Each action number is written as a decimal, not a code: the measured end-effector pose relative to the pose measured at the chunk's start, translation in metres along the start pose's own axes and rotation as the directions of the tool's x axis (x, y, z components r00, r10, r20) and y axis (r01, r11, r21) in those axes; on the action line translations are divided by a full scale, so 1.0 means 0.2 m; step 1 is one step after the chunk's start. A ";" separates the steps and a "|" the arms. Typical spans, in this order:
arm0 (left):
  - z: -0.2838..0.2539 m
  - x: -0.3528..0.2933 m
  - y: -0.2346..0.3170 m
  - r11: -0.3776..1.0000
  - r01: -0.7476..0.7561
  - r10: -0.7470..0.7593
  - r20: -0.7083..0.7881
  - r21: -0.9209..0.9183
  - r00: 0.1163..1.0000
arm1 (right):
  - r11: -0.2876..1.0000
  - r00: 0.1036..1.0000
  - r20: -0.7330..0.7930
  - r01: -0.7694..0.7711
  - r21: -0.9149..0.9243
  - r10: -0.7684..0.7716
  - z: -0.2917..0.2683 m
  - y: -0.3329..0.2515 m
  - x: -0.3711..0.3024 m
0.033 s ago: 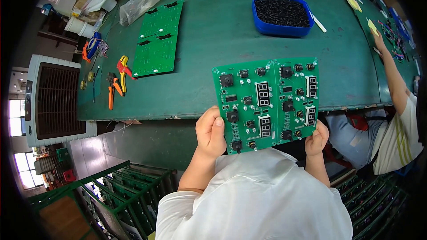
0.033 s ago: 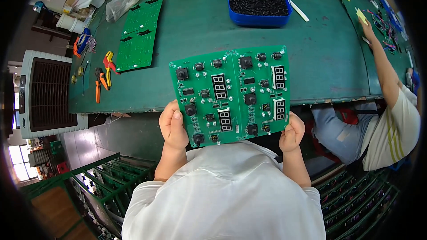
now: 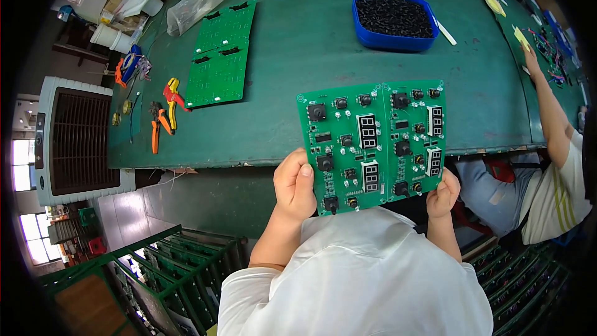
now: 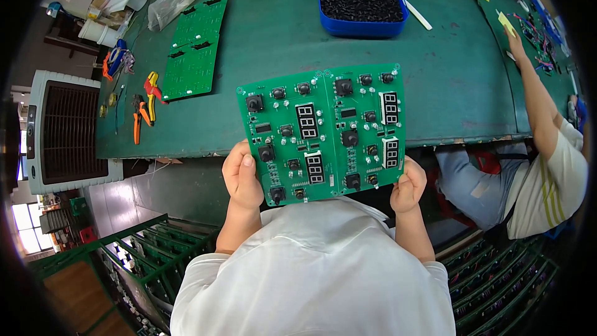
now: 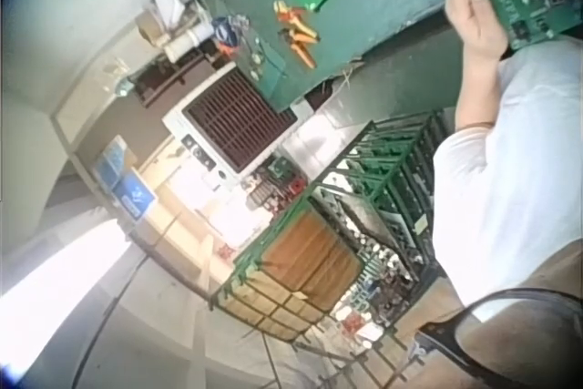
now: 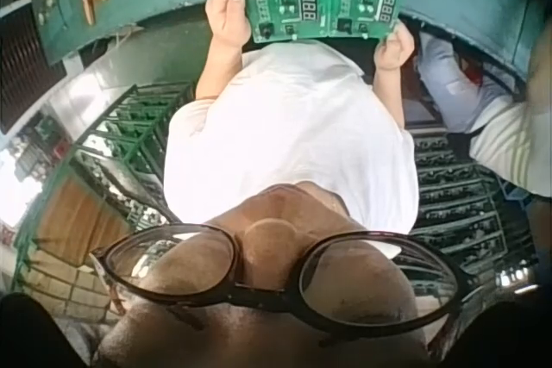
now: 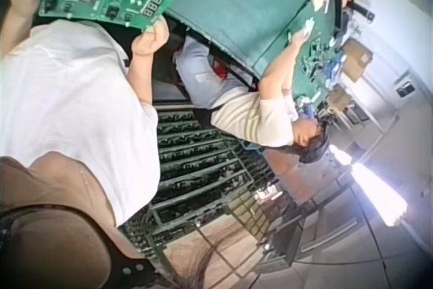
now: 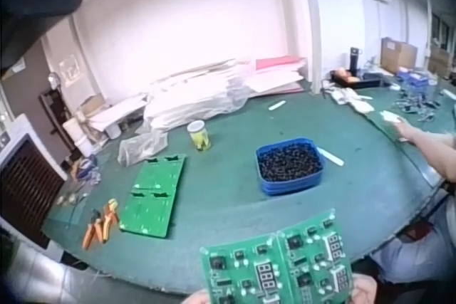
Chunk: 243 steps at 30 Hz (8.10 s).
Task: The person assembles electronic components, wires, and connectors onto a printed circuit board by hand, using pliers to manipulate the parts.
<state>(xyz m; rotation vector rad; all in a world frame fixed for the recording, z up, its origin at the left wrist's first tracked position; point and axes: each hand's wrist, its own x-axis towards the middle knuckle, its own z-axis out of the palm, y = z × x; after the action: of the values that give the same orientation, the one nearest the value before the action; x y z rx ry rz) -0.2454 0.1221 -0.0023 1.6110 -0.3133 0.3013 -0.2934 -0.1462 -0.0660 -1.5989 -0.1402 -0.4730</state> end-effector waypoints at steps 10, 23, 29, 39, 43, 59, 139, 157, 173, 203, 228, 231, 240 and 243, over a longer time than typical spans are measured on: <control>0.01 -0.02 -0.03 0.999 0.002 -0.003 -0.006 -0.043 1.000 | 1.000 1.000 -0.011 -0.003 0.005 0.003 0.01 -0.03 0.00; 0.00 -0.01 -0.05 1.000 0.001 -0.001 -0.024 -0.014 1.000 | 0.998 0.998 0.037 0.058 -0.031 -0.057 0.00 -0.01 0.02; 0.01 -0.07 -0.11 0.972 0.209 -0.172 -0.289 0.104 0.942 | 0.912 0.966 0.005 0.245 -0.330 -0.258 0.02 0.02 0.04; -0.03 0.00 -0.22 0.921 0.177 -0.099 -0.229 0.348 0.968 | 0.968 0.981 -0.006 0.188 -0.163 -0.192 -0.06 0.01 0.01; -0.20 -0.02 -0.62 0.744 -0.204 0.342 -0.099 0.636 0.935 | 0.968 0.972 -0.040 0.224 -0.115 -0.230 -0.03 -0.05 0.05; -0.04 0.13 -0.41 0.686 -0.168 0.145 0.093 0.708 0.985 | 0.960 0.961 -0.142 0.209 -0.184 -0.236 -0.10 -0.06 -0.01; -0.02 -0.04 -0.11 0.977 0.160 -0.166 -0.033 -0.139 0.986 | 0.991 0.991 0.044 0.127 -0.047 -0.125 -0.01 -0.15 -0.02; 0.00 -0.03 -0.14 0.978 0.152 -0.158 -0.030 -0.145 0.987 | 0.989 0.988 0.063 0.144 -0.042 -0.141 -0.02 -0.14 -0.01; 0.02 -0.01 -0.12 0.989 0.108 -0.113 -0.048 -0.101 0.992 | 0.992 0.993 0.015 0.121 -0.018 -0.121 0.00 -0.08 -0.01; -0.02 0.00 -0.11 0.985 0.141 -0.146 -0.046 -0.101 0.988 | 0.996 0.995 0.040 0.090 0.008 -0.090 0.01 -0.11 0.02; -0.01 -0.04 -0.08 0.982 0.157 -0.161 -0.039 -0.102 0.986 | 0.990 0.989 0.055 0.137 0.025 -0.138 0.01 -0.16 -0.01; 0.00 -0.04 -0.09 0.978 0.166 -0.175 -0.063 -0.128 0.983 | 0.989 0.989 0.058 0.131 0.071 -0.135 0.01 -0.17 -0.02; -0.03 -0.07 -0.13 0.970 0.184 -0.197 -0.074 -0.158 0.978 | 0.980 0.979 0.060 0.192 0.055 -0.195 0.01 -0.16 -0.03; -0.03 -0.06 -0.13 0.960 0.184 -0.192 -0.017 -0.212 0.981 | 0.979 0.977 0.079 0.193 0.066 -0.198 0.01 -0.17 -0.02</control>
<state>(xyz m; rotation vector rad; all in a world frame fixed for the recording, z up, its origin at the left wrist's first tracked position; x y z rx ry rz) -0.2475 0.1303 -0.0302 1.4126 -0.1558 0.1472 -0.3099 -0.1401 -0.0361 -1.5560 -0.3755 -0.5484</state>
